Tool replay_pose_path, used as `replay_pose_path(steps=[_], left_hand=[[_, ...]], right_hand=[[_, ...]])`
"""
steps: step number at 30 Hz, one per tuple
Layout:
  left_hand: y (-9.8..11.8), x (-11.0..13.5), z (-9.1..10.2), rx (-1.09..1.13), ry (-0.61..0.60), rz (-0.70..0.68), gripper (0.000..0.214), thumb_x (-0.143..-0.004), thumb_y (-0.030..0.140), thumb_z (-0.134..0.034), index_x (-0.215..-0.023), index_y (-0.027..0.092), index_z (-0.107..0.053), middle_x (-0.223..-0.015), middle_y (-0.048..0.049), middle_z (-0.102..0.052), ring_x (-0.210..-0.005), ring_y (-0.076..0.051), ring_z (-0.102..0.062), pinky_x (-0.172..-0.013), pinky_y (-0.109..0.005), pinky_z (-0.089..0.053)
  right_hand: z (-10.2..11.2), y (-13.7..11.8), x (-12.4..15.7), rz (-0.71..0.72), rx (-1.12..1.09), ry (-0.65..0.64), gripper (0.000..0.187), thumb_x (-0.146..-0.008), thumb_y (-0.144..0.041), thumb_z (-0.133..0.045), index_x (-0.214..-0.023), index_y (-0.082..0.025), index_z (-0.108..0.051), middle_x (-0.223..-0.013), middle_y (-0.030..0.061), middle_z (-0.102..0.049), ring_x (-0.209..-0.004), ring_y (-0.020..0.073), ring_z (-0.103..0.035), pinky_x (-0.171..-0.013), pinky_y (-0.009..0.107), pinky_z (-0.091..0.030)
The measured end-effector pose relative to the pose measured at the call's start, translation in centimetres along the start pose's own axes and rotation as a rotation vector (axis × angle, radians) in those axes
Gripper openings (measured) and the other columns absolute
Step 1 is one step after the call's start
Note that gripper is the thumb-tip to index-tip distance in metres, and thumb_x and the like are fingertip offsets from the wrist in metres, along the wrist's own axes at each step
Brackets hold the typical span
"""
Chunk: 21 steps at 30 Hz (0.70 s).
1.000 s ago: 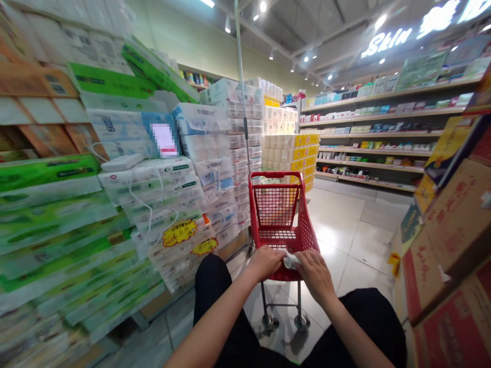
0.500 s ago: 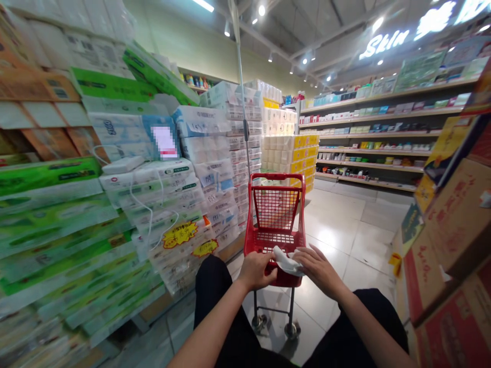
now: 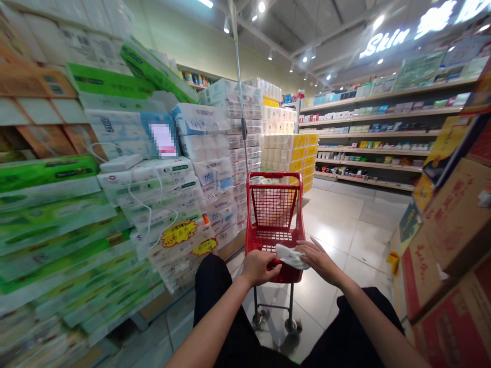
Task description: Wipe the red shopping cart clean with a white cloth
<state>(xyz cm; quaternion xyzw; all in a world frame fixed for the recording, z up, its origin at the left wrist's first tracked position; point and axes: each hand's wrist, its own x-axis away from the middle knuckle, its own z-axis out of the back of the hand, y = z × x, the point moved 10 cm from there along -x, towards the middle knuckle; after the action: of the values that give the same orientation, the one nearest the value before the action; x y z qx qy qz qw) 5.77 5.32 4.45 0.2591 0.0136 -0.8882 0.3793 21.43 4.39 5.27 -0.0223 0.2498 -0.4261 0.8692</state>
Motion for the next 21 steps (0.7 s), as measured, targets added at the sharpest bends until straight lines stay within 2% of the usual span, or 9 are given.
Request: replay_pose_path(steps=[3,5,10,16,18,21], left_hand=[[0.1,0.4,0.2,0.018,0.031,0.028,0.027,-0.083,0.046,-0.058,-0.100,0.026,-0.063,-0.079,0.0003,-0.069,-0.071,-0.018,-0.063,-0.067,-0.027,-0.041],[0.3,0.7,0.2,0.006,0.041,0.038,0.032,-0.081,0.048,-0.059,-0.105,0.027,-0.062,-0.079,0.0005,-0.069,-0.071,-0.018,-0.063,-0.067,-0.027,-0.042],[0.4,1.6,0.0,-0.034,0.042,0.030,0.033,-0.081,0.052,-0.059,-0.100,0.025,-0.061,-0.076,-0.0004,-0.068,-0.068,-0.018,-0.062,-0.064,-0.027,-0.041],[-0.9,2.0,-0.2,-0.098,0.045,0.060,0.031,-0.087,0.053,-0.054,-0.096,0.023,-0.059,-0.074,-0.0019,-0.067,-0.067,-0.019,-0.062,-0.062,-0.026,-0.038],[-1.2,2.0,-0.4,-0.120,0.037,0.066,0.030,-0.088,0.051,-0.053,-0.098,0.023,-0.057,-0.074,-0.0021,-0.066,-0.067,-0.019,-0.062,-0.062,-0.026,-0.037],[-1.3,2.0,-0.7,-0.153,0.029,0.067,0.031,-0.089,0.051,-0.053,-0.101,0.022,-0.056,-0.074,-0.0028,-0.066,-0.068,-0.019,-0.061,-0.062,-0.026,-0.037]], right_hand=[[0.2,0.8,0.2,-0.027,-0.010,0.005,0.038,-0.099,-0.038,-0.028,-0.129,-0.032,-0.052,-0.128,-0.0003,-0.059,-0.133,0.0164,-0.039,-0.116,0.048,-0.017],[0.6,1.5,0.1,-0.038,0.001,0.022,0.038,-0.099,-0.038,-0.028,-0.129,-0.032,-0.052,-0.130,0.0001,-0.058,-0.134,0.0171,-0.036,-0.116,0.049,-0.018],[1.2,3.9,-1.4,-0.062,0.060,0.089,0.038,-0.099,-0.037,-0.028,-0.128,-0.033,-0.052,-0.132,0.0008,-0.056,-0.136,0.0184,-0.035,-0.113,0.051,-0.023],[0.1,7.4,-4.1,-0.125,0.081,0.137,0.040,-0.098,-0.041,-0.027,-0.125,-0.031,-0.054,-0.130,0.0040,-0.057,-0.132,0.0220,-0.040,-0.109,0.053,-0.028],[-0.2,7.5,-4.2,-0.138,0.074,0.183,0.040,-0.098,-0.042,-0.028,-0.124,-0.029,-0.055,-0.128,0.0054,-0.058,-0.129,0.0223,-0.044,-0.107,0.051,-0.032],[-0.6,6.1,-3.1,-0.127,0.057,0.267,0.039,-0.098,-0.039,-0.028,-0.124,-0.026,-0.055,-0.124,0.0058,-0.060,-0.125,0.0210,-0.047,-0.104,0.046,-0.036]])
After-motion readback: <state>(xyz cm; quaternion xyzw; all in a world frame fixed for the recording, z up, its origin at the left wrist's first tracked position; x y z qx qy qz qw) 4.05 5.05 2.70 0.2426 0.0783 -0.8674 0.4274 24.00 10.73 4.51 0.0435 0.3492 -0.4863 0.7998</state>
